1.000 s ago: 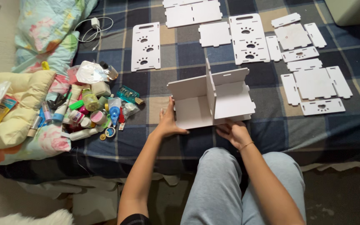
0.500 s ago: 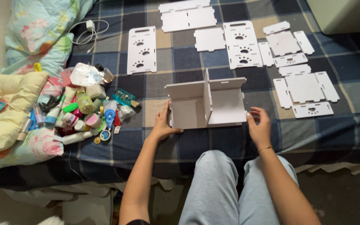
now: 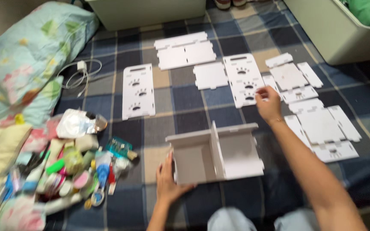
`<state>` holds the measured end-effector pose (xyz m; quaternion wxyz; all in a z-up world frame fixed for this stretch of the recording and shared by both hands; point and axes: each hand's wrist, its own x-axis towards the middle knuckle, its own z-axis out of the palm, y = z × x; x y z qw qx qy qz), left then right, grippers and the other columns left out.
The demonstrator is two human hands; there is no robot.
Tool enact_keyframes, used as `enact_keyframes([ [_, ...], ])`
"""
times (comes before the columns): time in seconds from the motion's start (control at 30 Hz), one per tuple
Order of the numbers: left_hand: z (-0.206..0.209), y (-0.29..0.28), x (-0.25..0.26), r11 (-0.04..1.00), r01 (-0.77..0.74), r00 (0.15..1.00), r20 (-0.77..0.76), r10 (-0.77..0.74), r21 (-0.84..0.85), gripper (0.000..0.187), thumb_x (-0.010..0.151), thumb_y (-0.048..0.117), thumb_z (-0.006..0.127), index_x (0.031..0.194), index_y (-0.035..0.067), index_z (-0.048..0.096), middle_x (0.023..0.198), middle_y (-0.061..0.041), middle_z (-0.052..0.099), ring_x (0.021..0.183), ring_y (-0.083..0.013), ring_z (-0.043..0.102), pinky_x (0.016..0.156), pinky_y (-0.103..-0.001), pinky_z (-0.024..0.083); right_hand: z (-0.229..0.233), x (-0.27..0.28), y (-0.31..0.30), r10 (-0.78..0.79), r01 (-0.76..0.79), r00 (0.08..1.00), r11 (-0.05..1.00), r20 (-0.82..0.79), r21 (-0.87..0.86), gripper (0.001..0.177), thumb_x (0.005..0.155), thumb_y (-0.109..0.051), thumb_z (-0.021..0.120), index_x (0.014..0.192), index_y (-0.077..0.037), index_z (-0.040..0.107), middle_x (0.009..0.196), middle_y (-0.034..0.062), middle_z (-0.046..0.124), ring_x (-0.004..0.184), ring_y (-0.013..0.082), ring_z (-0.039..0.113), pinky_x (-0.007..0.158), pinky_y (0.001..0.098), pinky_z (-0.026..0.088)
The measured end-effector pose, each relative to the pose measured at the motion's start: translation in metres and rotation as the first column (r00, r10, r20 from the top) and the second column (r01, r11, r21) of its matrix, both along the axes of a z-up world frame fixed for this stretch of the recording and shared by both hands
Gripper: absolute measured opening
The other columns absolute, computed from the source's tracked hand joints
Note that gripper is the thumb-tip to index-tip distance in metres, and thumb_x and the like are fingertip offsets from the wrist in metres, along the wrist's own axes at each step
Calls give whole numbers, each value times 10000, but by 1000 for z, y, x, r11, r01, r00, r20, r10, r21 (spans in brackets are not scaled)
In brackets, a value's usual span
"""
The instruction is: The person assembles a white flat-pack furniture unit by hand, snapping together pre-cut panels with interlocking tabs and slots. They build a small box-like structure with internal dividers, then add a top panel to complete the unit.
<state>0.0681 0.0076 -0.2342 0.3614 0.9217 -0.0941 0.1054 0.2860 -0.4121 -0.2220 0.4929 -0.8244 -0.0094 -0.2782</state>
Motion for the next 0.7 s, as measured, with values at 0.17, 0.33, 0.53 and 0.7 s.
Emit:
enact_keyframes([
  [0.17, -27, 6, 6, 1000, 11, 999, 39, -11, 13, 1356, 437, 496, 987, 1501, -4, 312, 1538, -169, 430, 1433, -319, 395, 1135, -565, 226, 39, 91, 49, 270, -345, 939, 754, -215, -559, 487, 777, -109, 780, 1238, -89, 625, 1183, 112, 721, 1071, 267, 646, 922, 455, 519],
  [0.33, -86, 13, 8, 994, -101, 978, 185, 95, 27, 1283, 468, 705, 879, 1440, -8, 439, 1436, -165, 546, 1352, -290, 510, 1115, -526, 283, 46, 146, 95, 243, -299, 936, 169, -254, -939, 1093, 571, -292, 907, 1526, -200, 382, 1435, 209, 584, 1250, 343, 526, 908, 517, 443],
  [0.53, -96, 7, 0, 982, -191, 975, 118, 190, -5, 975, 752, 632, 678, 1485, 21, 476, 1459, -155, 620, 1377, -281, 590, 1168, -522, 330, 10, 169, 106, 119, -378, 919, -8, -376, -926, 869, 805, -194, 765, 1578, -160, 368, 978, 92, 748, 960, 278, 690, 931, 427, 474],
  [0.7, -46, 7, 9, 999, -31, 999, -21, 30, -10, 1343, 424, 558, 1001, 1457, -15, 361, 1504, -228, 482, 1412, -383, 442, 1105, -612, 217, 11, 149, 98, 291, 7, 957, 29, 15, -1000, 137, 861, -115, 668, 997, -133, 669, 763, 28, 732, 844, 192, 711, 994, 426, 460],
])
